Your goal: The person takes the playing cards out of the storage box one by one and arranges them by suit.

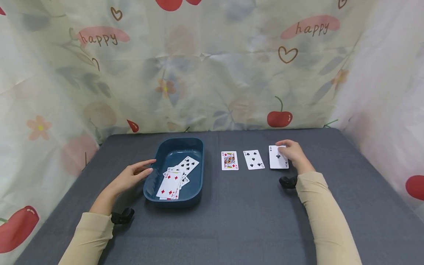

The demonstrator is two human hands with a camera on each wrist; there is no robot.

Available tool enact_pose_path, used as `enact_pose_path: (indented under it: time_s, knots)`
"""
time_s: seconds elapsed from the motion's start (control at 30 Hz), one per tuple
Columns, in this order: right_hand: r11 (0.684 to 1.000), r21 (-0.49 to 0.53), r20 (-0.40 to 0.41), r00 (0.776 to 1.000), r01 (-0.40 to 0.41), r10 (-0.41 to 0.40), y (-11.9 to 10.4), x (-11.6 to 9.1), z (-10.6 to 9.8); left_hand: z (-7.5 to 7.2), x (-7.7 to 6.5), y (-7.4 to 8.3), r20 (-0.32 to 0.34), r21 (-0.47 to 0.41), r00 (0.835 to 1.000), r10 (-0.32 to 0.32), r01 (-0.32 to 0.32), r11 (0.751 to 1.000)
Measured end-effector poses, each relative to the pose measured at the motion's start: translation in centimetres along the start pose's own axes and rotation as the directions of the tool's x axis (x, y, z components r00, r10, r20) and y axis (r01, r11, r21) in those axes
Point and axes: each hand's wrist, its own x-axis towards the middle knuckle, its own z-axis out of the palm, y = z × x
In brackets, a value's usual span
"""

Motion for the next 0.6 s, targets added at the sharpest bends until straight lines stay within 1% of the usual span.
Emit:
enact_pose_path:
  time_s: [0.17, 0.37, 0.47, 0.6]
  knots:
    - [1.0, -0.03, 0.02, 1.0, 0.003, -0.002, 0.3, 0.6, -0.3, 0.0, 0.1, 0.0, -0.001, 0.001, 1.0, 0.001, -0.001, 1.0]
    - [0.992, -0.094, 0.056, 0.996, 0.078, -0.073, 0.4, 0.7, -0.3, 0.1, 0.2, -0.1, 0.0, 0.007, 1.0, 0.001, -0.001, 1.0]
    - [0.987, -0.127, 0.072, 0.993, 0.1, -0.091, 0.5, 0.9, -0.2, 0.1, 0.2, -0.2, -0.002, 0.01, 1.0, -0.003, 0.003, 1.0]
    - [0.982, -0.163, 0.058, 0.994, 0.1, -0.091, 0.6, 1.2, 0.1, 0.1, 0.2, -0.3, -0.003, 0.003, 1.0, -0.002, 0.002, 1.0]
